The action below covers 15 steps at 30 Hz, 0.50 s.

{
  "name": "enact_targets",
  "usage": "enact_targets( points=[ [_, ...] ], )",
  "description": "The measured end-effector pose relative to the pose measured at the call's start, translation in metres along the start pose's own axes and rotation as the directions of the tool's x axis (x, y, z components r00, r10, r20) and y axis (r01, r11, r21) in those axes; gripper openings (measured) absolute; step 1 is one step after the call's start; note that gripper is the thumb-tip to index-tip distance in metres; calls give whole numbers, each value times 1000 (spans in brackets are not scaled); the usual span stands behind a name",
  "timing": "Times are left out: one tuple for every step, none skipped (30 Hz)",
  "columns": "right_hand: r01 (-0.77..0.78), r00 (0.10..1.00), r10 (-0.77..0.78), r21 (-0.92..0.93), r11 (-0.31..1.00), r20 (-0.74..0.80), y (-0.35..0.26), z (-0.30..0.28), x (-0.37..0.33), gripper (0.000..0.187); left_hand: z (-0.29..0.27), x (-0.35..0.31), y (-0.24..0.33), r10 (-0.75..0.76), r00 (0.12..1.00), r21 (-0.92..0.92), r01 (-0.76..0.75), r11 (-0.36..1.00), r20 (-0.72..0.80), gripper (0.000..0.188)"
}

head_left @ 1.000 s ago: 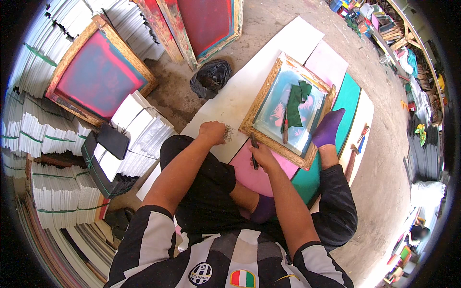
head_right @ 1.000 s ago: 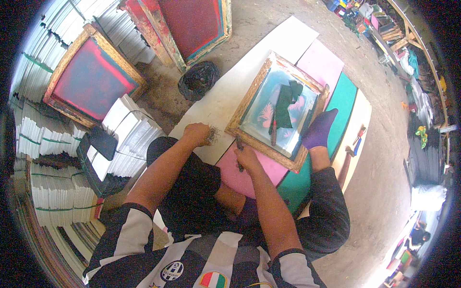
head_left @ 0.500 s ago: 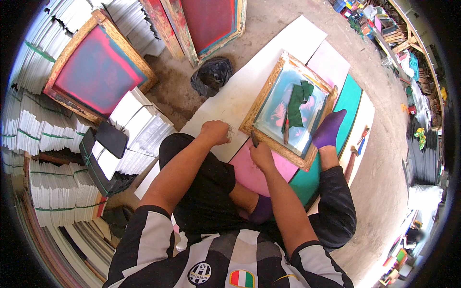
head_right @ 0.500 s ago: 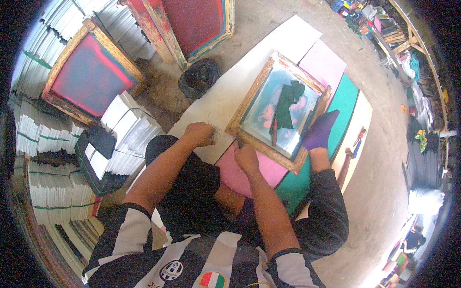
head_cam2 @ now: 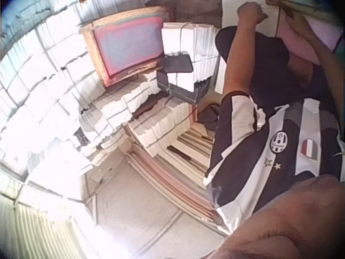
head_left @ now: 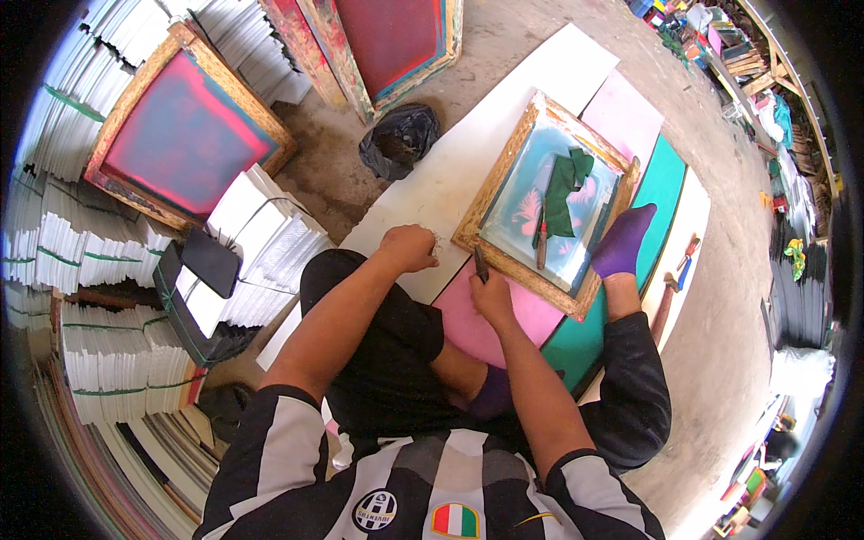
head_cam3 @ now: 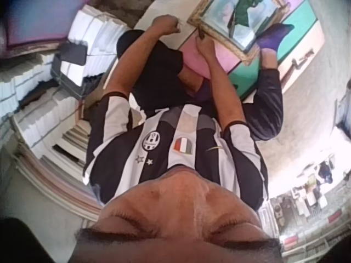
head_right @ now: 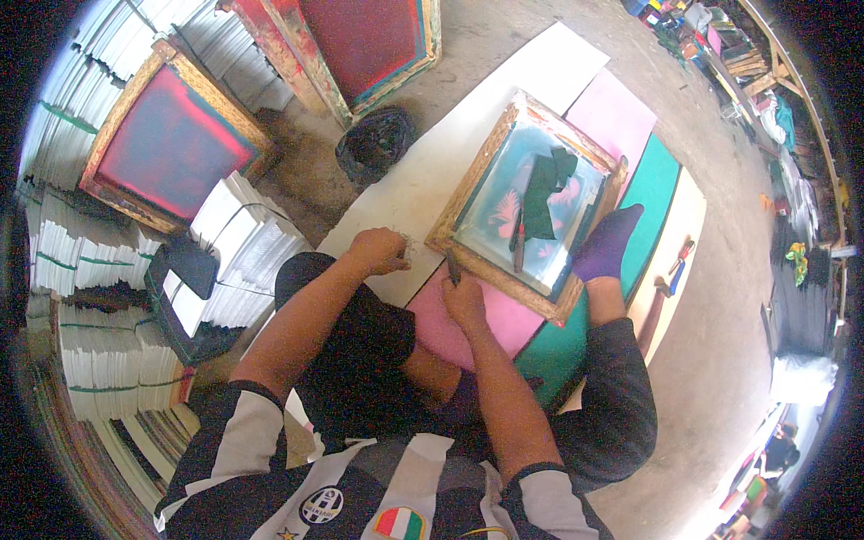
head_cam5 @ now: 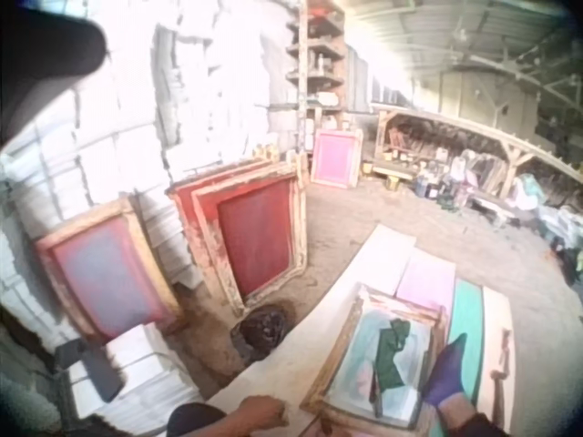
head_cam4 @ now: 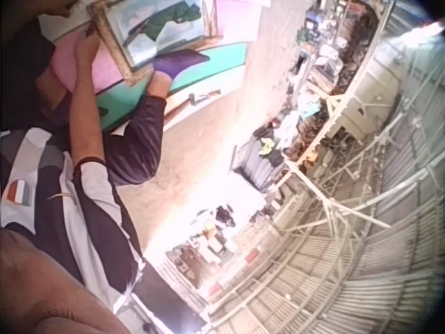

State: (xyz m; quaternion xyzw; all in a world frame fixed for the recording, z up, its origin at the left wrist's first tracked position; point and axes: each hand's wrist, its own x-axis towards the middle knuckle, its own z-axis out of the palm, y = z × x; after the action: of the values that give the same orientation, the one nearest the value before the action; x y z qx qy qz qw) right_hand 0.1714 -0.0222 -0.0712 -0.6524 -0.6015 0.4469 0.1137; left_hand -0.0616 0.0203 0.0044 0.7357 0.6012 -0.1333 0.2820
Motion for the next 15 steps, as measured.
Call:
enact_targets(
  points=[
    [49, 999, -49, 26, 998, 10, 5, 3, -1, 37, 4, 2, -1, 47, 997, -42, -49, 998, -53, 38],
    [51, 998, -54, 70, 996, 43, 11, 6, -2, 33, 8, 4, -2, 93, 990, -81, -102, 991, -108, 35],
    [50, 996, -58, 112, 992, 74, 16, 8, -3, 29, 12, 6, -3, 136, 977, -117, -156, 981, -164, 32],
    [-2, 989, -22, 169, 986, 143, 0, 6, -16, 23, 17, 5, -5, 152, 969, -141, -181, 973, -193, 29],
    [-57, 979, 11, 220, 974, 202, -11, 4, -24, 18, 16, 6, -3, 178, 958, -159, -216, 963, -226, 26],
    [-35, 975, -8, 189, 981, 221, -9, 8, -24, 17, 16, 7, -1, 202, 945, -175, -252, 952, -259, 23],
    [-12, 971, -27, 161, 987, 239, -9, 13, -24, 17, 14, 6, 1, 205, 952, -145, -241, 960, -226, 22],
    [11, 965, -45, 132, 991, 258, -8, 16, -23, 17, 11, 6, 2, 206, 959, -114, -231, 966, -193, 20],
    [8, 962, -42, 125, 992, 269, -6, 16, -23, 17, 9, 5, 3, 206, 965, -83, -221, 972, -160, 19],
    [5, 958, -39, 118, 993, 284, -13, 12, -26, 17, 8, 3, 4, 205, 967, -75, -218, 973, -148, 18],
    [2, 953, -35, 110, 994, 300, -18, 10, -27, 18, 7, 1, 4, 204, 969, -68, -215, 974, -137, 18],
    [-22, 944, -27, 143, 989, 329, -18, 11, -27, 19, 6, -1, 3, 202, 971, -61, -211, 976, -125, 17],
    [-48, 935, -16, 171, 984, 355, -16, 11, -26, 19, 6, -1, 4, 206, 970, -62, -215, 975, -130, 17],
    [-76, 925, -6, 199, 977, 381, -14, 11, -24, 20, 6, -1, 4, 209, 969, -62, -219, 974, -134, 17],
    [-86, 916, -12, 227, 970, 401, -12, 10, -22, 22, 6, 0, 5, 213, 967, -63, -223, 973, -139, 17]
  ],
)
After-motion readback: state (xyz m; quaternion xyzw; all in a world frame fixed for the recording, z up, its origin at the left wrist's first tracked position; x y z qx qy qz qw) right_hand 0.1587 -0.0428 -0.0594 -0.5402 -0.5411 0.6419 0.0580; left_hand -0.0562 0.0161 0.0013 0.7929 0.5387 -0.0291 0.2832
